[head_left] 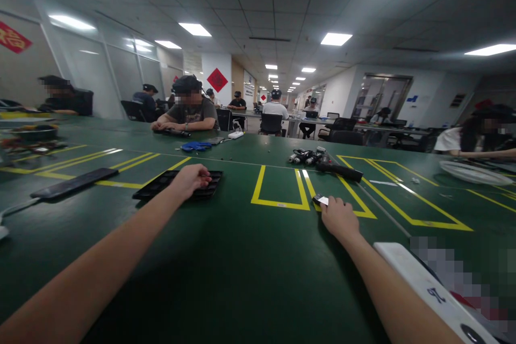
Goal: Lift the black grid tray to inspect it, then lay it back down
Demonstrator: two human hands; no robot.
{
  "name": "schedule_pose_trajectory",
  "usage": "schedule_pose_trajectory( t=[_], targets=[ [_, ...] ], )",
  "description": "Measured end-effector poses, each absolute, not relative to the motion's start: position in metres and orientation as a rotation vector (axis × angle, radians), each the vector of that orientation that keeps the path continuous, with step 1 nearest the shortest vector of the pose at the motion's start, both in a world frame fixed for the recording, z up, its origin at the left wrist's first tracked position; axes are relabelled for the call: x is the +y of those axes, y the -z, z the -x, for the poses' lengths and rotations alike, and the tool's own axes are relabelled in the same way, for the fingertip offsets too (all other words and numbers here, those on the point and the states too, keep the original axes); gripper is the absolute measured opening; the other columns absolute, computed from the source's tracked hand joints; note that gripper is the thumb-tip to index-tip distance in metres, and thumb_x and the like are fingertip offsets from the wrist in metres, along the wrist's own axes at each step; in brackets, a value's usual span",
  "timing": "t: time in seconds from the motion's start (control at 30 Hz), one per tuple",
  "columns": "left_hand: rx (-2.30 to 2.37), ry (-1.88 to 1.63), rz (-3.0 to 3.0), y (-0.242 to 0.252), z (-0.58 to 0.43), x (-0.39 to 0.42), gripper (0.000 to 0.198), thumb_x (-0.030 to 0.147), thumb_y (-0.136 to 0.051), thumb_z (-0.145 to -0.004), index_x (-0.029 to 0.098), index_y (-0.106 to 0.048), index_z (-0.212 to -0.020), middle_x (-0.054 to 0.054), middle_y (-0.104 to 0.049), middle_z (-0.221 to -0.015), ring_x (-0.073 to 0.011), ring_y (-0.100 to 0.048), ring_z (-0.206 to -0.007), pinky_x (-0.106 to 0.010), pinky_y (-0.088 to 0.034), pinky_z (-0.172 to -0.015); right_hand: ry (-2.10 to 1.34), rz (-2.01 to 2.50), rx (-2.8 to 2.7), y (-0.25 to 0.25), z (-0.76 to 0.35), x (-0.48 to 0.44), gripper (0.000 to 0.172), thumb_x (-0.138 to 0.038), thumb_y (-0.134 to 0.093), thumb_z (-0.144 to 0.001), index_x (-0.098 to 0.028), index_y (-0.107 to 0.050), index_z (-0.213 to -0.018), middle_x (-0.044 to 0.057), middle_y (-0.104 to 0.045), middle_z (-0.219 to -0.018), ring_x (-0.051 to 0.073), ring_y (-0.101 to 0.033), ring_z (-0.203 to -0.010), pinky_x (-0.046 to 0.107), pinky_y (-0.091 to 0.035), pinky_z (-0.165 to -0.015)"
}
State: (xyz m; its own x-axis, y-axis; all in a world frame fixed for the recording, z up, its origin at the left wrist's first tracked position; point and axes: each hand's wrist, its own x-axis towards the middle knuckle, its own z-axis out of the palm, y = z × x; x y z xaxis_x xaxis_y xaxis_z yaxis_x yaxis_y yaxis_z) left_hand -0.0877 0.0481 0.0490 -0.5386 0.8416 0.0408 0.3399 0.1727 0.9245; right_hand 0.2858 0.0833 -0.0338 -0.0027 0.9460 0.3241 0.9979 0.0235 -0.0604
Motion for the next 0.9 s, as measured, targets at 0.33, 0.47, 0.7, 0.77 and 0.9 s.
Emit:
schedule_pose_trajectory(
  t=[0.33,0.47,0.7,0.77,0.9],
  targets=[
    [2.712,-0.242,-1.403,-0.036,0.153,0.045,0.061,0.064,-0.049,-0.060,0.009,-0.066,-0.083,-0.024,-0.058,-0.107,-0.0420,-0.047,-0.104,-0.049,-0.036,-0.082,0.318,1.995,-2.012,0.037,-0.285,0.083,0.039,-0.037,-0.029,-0.085,-0.009,-0.054,-0.099,0.017,-0.056,-0.098,0.030,-0.053,-0.087,0.040,-0.040,-0.071],
    [2.704,-0.071,-1.451,-0.032,0.156,0.049,0.063,0.062,-0.040,-0.069,0.009,-0.064,-0.093,-0.022,-0.054,-0.114,-0.0388,-0.048,-0.106,-0.046,-0.037,-0.082,0.280,1.994,-2.012,0.034,-0.287,0.083,0.038,-0.038,-0.035,-0.082,-0.009,-0.054,-0.099,0.018,-0.056,-0.099,0.031,-0.052,-0.087,0.040,-0.040,-0.071],
    [2.636,-0.164,-1.793,-0.032,0.118,0.044,0.056,0.057,-0.035,-0.076,0.008,-0.060,-0.085,-0.020,-0.061,-0.095,-0.0328,-0.056,-0.089,-0.037,-0.041,-0.071,-0.205,1.663,-1.985,0.025,-0.273,0.081,0.038,-0.032,-0.044,-0.080,-0.009,-0.052,-0.110,0.014,-0.054,-0.108,0.029,-0.046,-0.102,0.041,-0.035,-0.090],
    [2.527,-0.393,-1.919,-0.029,0.086,0.044,0.052,0.054,-0.031,-0.079,0.010,-0.057,-0.087,-0.017,-0.061,-0.091,-0.0288,-0.057,-0.084,-0.034,-0.041,-0.068,-0.476,1.441,-1.969,0.021,-0.257,0.071,0.039,-0.030,-0.046,-0.079,-0.012,-0.049,-0.114,0.011,-0.053,-0.111,0.024,-0.046,-0.103,0.038,-0.035,-0.092],
    [2.055,-0.827,-2.170,-0.013,0.020,0.037,0.036,0.044,-0.030,-0.083,0.015,-0.052,-0.089,-0.009,-0.059,-0.085,-0.0206,-0.055,-0.078,-0.028,-0.039,-0.064,-0.943,1.033,-1.935,0.018,-0.227,0.047,0.040,-0.032,-0.048,-0.079,-0.022,-0.044,-0.118,0.005,-0.050,-0.115,0.019,-0.048,-0.105,0.035,-0.039,-0.091]
  ],
)
